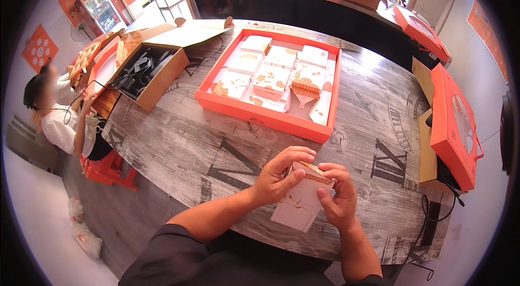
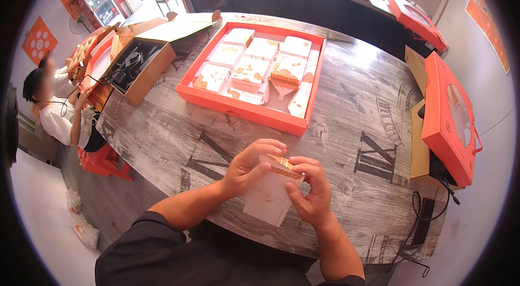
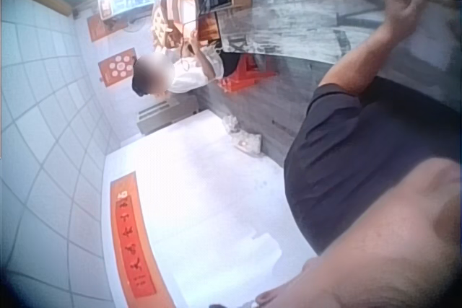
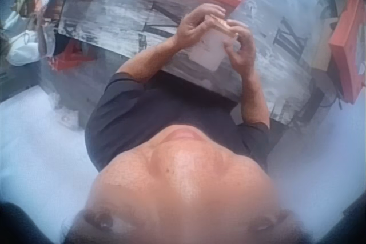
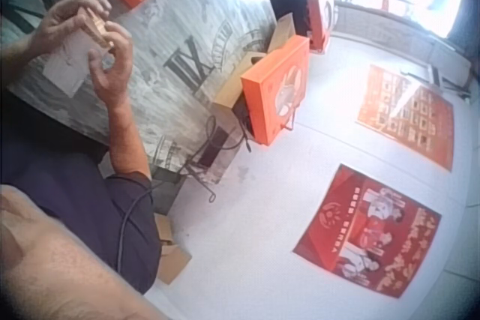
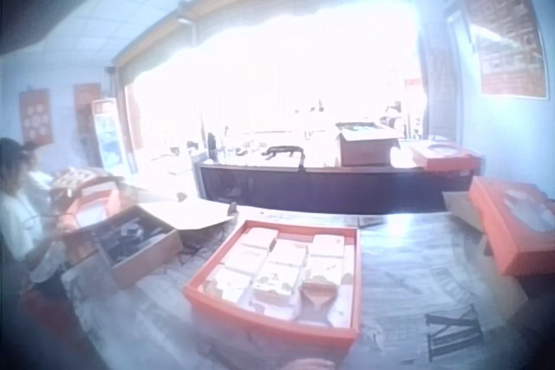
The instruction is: The person assembles cardboard gift boxes by hand and places them into a larger red display box.
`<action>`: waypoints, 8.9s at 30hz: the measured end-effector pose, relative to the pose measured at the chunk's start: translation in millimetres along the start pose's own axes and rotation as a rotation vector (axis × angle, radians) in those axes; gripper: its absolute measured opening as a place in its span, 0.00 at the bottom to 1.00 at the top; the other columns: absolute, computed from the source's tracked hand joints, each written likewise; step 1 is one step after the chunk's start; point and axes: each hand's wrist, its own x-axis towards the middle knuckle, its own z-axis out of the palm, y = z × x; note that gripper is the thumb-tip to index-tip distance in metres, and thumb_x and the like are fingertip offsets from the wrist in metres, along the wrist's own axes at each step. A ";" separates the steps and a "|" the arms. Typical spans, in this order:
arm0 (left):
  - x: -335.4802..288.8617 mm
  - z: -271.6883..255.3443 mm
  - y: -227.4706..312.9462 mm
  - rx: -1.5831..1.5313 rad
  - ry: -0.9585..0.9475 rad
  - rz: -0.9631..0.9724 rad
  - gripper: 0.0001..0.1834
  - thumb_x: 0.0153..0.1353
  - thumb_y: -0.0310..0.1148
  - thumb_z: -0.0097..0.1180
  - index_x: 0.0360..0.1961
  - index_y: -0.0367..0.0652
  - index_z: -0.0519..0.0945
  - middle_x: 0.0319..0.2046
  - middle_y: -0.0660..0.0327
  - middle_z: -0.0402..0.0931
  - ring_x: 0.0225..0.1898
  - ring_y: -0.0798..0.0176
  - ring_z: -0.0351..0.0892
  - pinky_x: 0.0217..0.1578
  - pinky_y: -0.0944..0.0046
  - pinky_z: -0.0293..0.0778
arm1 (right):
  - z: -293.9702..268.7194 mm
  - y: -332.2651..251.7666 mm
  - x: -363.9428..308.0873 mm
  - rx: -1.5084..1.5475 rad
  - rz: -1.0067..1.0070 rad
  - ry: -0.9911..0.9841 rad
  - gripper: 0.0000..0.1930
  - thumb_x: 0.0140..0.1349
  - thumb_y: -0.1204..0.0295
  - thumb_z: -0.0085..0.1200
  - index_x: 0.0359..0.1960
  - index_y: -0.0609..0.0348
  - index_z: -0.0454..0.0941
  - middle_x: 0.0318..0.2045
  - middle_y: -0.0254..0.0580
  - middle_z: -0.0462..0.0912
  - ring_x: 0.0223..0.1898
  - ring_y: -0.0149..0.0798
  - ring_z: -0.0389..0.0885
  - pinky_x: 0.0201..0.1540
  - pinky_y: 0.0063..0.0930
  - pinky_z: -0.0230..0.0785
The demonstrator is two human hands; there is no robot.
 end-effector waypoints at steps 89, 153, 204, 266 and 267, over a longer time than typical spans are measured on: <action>-4.8 -0.7 -7.5 0.234 0.007 0.050 0.15 0.62 0.28 0.53 0.50 0.39 0.74 0.53 0.51 0.72 0.56 0.54 0.73 0.60 0.58 0.68 | -4.8 14.4 -0.3 -0.165 -0.057 0.053 0.10 0.67 0.71 0.59 0.44 0.59 0.74 0.52 0.50 0.79 0.48 0.40 0.77 0.50 0.31 0.71; 15.0 -34.0 4.2 0.322 -0.388 -0.069 0.29 0.48 0.40 0.74 0.46 0.42 0.72 0.68 0.46 0.62 0.70 0.47 0.61 0.69 0.49 0.56 | -11.7 9.2 11.6 -0.664 -0.274 -0.068 0.23 0.54 0.82 0.63 0.51 0.41 0.84 0.67 0.50 0.67 0.68 0.57 0.67 0.68 0.50 0.66; 193.8 -59.6 24.0 1.344 -0.813 -0.331 0.30 0.50 0.28 0.66 0.56 0.39 0.72 0.59 0.53 0.72 0.61 0.48 0.71 0.59 0.55 0.70 | -13.0 13.2 5.3 -0.569 -0.045 0.064 0.40 0.53 0.79 0.64 0.70 0.57 0.63 0.64 0.54 0.66 0.64 0.56 0.69 0.64 0.45 0.69; 289.5 299.5 -77.0 -0.188 -0.159 -0.568 0.25 0.64 0.46 0.60 0.53 0.36 0.75 0.48 0.52 0.79 0.44 0.52 0.85 0.33 0.52 0.87 | -16.0 56.6 -4.9 -0.544 -0.099 0.064 0.32 0.59 0.68 0.65 0.65 0.57 0.69 0.62 0.55 0.71 0.64 0.54 0.70 0.61 0.46 0.70; 290.8 284.3 -69.3 -0.192 -0.128 -0.535 0.24 0.65 0.46 0.58 0.51 0.35 0.76 0.47 0.52 0.80 0.44 0.52 0.85 0.33 0.50 0.87 | -15.4 48.1 -2.6 -0.532 -0.027 0.100 0.31 0.59 0.70 0.64 0.65 0.57 0.69 0.64 0.56 0.69 0.62 0.56 0.73 0.60 0.46 0.71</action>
